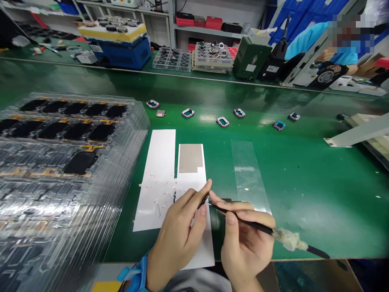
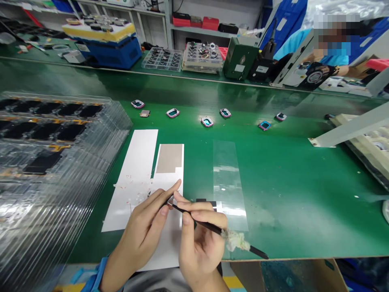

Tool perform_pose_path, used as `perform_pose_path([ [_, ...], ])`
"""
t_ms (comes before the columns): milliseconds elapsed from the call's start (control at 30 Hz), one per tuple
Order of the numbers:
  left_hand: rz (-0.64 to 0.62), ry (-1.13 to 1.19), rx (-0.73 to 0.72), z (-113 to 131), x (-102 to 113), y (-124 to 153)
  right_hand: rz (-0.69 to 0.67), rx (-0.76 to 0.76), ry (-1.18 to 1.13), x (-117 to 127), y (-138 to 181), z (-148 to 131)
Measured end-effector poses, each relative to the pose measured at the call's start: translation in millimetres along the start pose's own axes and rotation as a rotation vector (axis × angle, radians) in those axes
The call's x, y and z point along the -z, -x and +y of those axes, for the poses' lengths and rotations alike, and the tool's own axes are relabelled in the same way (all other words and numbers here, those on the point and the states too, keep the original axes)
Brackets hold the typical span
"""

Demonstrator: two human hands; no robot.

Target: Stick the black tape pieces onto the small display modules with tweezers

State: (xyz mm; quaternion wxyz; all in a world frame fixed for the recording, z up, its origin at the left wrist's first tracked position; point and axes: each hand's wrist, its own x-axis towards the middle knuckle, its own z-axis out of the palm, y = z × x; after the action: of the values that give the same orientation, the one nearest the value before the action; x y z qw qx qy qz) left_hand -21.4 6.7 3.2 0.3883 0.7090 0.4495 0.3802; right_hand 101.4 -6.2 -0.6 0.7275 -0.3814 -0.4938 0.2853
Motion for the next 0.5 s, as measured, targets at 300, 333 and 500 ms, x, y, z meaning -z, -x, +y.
perform_pose_path([
  [300, 0.003, 0.008, -0.012, 0.4, -0.4, -1.4, -0.027, 0.051, 0.03, 1.3, -0.4, 1.4],
  [333, 0.002, 0.012, -0.012, 0.4, -0.5, -1.4, -0.034, 0.052, 0.029, 1.4, -0.3, 1.1],
  [500, -0.011, 0.017, 0.002, 0.2, 0.2, -0.5, -0.052, 0.057, 0.017, 1.1, -0.2, -0.3],
])
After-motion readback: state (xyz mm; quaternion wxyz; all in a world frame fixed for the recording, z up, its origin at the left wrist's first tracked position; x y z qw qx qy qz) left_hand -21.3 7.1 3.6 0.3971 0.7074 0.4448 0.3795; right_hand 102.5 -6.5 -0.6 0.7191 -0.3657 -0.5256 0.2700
